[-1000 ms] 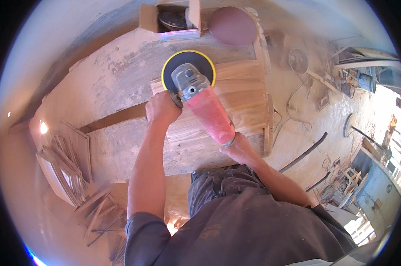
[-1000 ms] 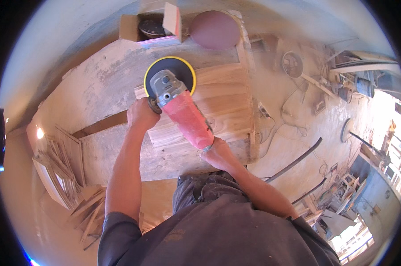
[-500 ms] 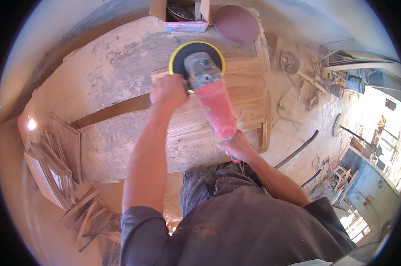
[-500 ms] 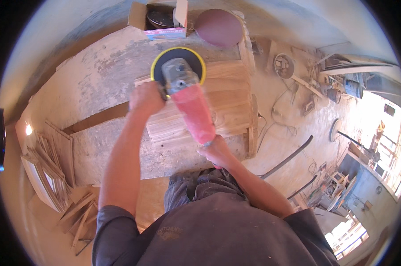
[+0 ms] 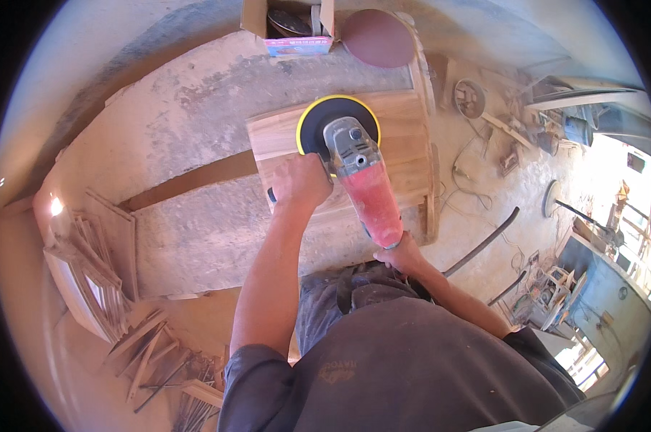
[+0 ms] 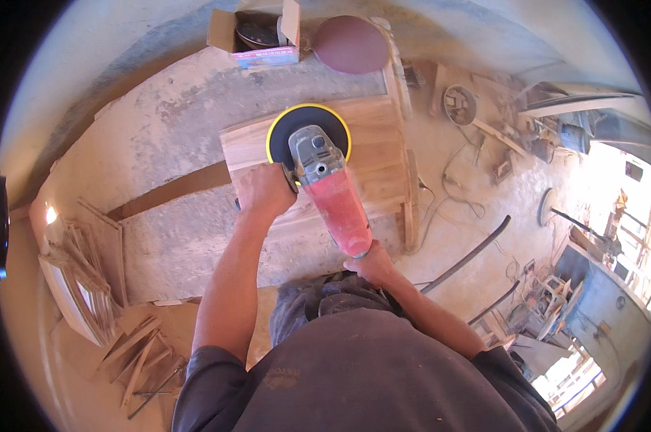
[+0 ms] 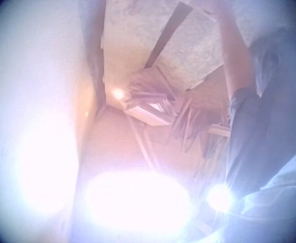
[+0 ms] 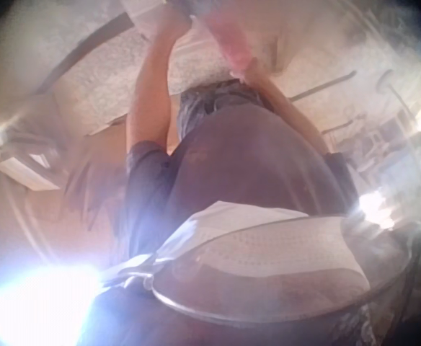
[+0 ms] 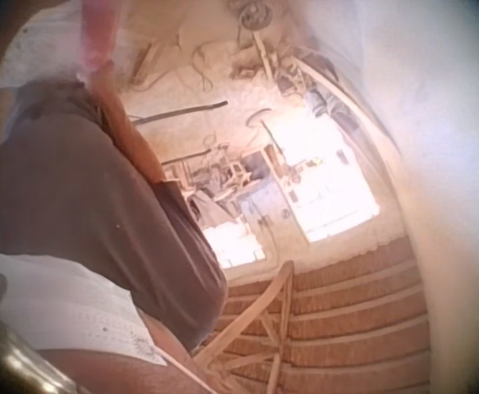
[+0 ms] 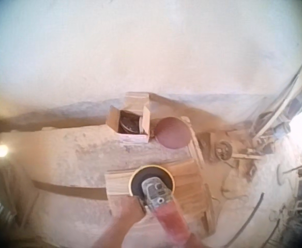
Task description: The person sands a rectangular wooden board using a power sander, moving the tool across the surface and edges before picking up a sanding disk and clearing the workspace.
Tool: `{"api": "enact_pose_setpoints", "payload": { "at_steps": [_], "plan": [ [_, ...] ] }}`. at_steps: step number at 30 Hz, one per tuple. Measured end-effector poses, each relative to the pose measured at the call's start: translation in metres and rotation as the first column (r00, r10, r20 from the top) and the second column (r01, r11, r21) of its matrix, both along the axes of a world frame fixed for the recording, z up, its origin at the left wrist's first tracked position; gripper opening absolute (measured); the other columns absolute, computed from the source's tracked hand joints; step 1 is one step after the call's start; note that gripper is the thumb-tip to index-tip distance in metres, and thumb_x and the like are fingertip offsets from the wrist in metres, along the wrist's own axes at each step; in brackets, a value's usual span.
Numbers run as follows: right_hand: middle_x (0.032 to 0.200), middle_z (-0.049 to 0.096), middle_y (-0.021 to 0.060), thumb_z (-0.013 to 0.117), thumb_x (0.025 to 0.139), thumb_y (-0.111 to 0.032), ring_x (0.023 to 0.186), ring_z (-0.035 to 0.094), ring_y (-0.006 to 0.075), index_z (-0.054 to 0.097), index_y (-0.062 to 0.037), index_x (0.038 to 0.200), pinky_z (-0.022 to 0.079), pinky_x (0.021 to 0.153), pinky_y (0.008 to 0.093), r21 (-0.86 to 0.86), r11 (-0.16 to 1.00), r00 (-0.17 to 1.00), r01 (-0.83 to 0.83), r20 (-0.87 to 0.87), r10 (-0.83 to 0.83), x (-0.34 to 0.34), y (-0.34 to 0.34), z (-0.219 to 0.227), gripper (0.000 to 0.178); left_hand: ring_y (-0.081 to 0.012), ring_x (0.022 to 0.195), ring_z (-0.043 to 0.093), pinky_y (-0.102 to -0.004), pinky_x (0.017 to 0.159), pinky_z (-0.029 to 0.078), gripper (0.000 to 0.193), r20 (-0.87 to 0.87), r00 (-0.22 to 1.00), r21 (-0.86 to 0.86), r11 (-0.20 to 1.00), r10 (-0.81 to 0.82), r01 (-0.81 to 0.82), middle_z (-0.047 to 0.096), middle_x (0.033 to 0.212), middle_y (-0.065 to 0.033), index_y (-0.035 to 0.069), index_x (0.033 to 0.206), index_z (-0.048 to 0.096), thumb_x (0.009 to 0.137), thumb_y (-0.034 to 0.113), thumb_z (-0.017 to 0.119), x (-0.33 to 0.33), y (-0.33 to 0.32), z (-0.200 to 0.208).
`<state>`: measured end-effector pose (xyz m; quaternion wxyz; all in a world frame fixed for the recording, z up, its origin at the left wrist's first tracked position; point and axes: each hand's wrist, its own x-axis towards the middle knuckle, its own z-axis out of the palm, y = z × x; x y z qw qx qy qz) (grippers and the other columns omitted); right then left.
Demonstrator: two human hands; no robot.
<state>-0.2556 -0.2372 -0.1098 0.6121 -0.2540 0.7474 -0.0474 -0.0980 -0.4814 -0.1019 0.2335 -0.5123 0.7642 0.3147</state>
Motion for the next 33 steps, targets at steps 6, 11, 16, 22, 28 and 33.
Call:
{"api": "enact_pose_setpoints", "payload": {
  "at_steps": [6, 11, 16, 22, 28, 33],
  "plan": [
    [0.096, 0.071, 0.0261, 0.064, 0.079, -0.018, 0.094, 0.070, 0.0388, 0.068, 0.0020, 0.101, 0.054, 0.082, 0.0470, -0.018, 0.974, 0.968, -0.225, 0.107, 0.226, 0.009, -0.073, 0.012, 0.029, -0.0352, 0.097, 0.072, -0.0472, 0.084, 0.057, 0.031, 0.099, 0.985, -0.157, 0.980, 0.139, -0.123, 0.075, 0.101, -0.0176, 0.008, 0.102, 0.074, 0.082, 0.032, 0.069, 0.050, -0.027, -0.024],
    [0.084, 0.070, 0.0231, 0.064, 0.078, -0.018, 0.080, 0.071, 0.0348, 0.068, 0.0015, 0.098, 0.056, 0.073, 0.0443, -0.344, 0.916, 0.978, -0.207, -0.088, 0.188, 0.021, -0.060, -0.036, 0.028, -0.0368, 0.103, 0.070, -0.0479, 0.088, 0.055, 0.030, 0.115, 0.956, -0.177, 0.953, 0.269, -0.247, 0.074, 0.105, -0.0190, 0.009, 0.102, 0.075, 0.076, 0.024, 0.076, 0.059, -0.032, -0.014],
    [0.102, 0.070, 0.0275, 0.063, 0.078, -0.018, 0.099, 0.068, 0.0426, 0.069, 0.0012, 0.105, 0.055, 0.084, 0.0476, -0.098, 0.975, 0.979, -0.198, 0.032, 0.202, -0.021, -0.048, -0.001, 0.033, -0.0363, 0.104, 0.070, -0.0466, 0.089, 0.056, 0.031, 0.163, 0.982, -0.135, 0.988, 0.100, -0.078, 0.074, 0.106, -0.0182, 0.009, 0.102, 0.075, 0.080, 0.031, 0.073, -0.012, -0.020, -0.006],
    [0.072, 0.068, 0.0054, 0.078, 0.073, -0.015, 0.059, 0.064, 0.0161, 0.065, -0.0036, 0.086, 0.051, 0.055, 0.0355, 0.013, 0.945, 0.945, 0.327, 0.008, -0.327, -0.079, 0.053, -0.013, 0.021, -0.0350, 0.105, 0.071, -0.0453, 0.089, 0.057, 0.026, -0.030, 0.982, -0.024, 0.982, -0.189, 0.188, 0.074, 0.110, -0.0191, 0.006, 0.104, 0.077, 0.085, 0.020, 0.066, -0.136, 0.018, 0.004],
    [0.065, 0.063, 0.0019, 0.077, 0.074, -0.014, 0.054, 0.058, 0.0103, 0.063, -0.0032, 0.083, 0.045, 0.047, 0.0308, -0.010, 0.851, 0.851, 0.525, 0.036, -0.524, -0.089, 0.096, 0.009, 0.020, -0.0338, 0.107, 0.071, -0.0441, 0.088, 0.057, 0.025, -0.131, 0.961, 0.056, 0.966, -0.244, 0.253, 0.074, 0.110, -0.0175, 0.006, 0.105, 0.077, 0.088, 0.016, 0.061, -0.164, 0.064, 0.004],
    [0.073, 0.067, 0.0058, 0.075, 0.073, -0.013, 0.062, 0.064, 0.0163, 0.066, -0.0012, 0.093, 0.051, 0.057, 0.0340, -0.014, 0.919, 0.918, 0.394, 0.059, -0.392, -0.061, 0.109, -0.001, 0.025, -0.0368, 0.103, 0.071, -0.0458, 0.089, 0.056, 0.026, -0.040, 0.991, 0.097, 0.986, -0.131, 0.135, 0.073, 0.106, -0.0205, 0.005, 0.102, 0.076, 0.084, 0.022, 0.068, -0.115, 0.077, -0.002]
  ]
}}
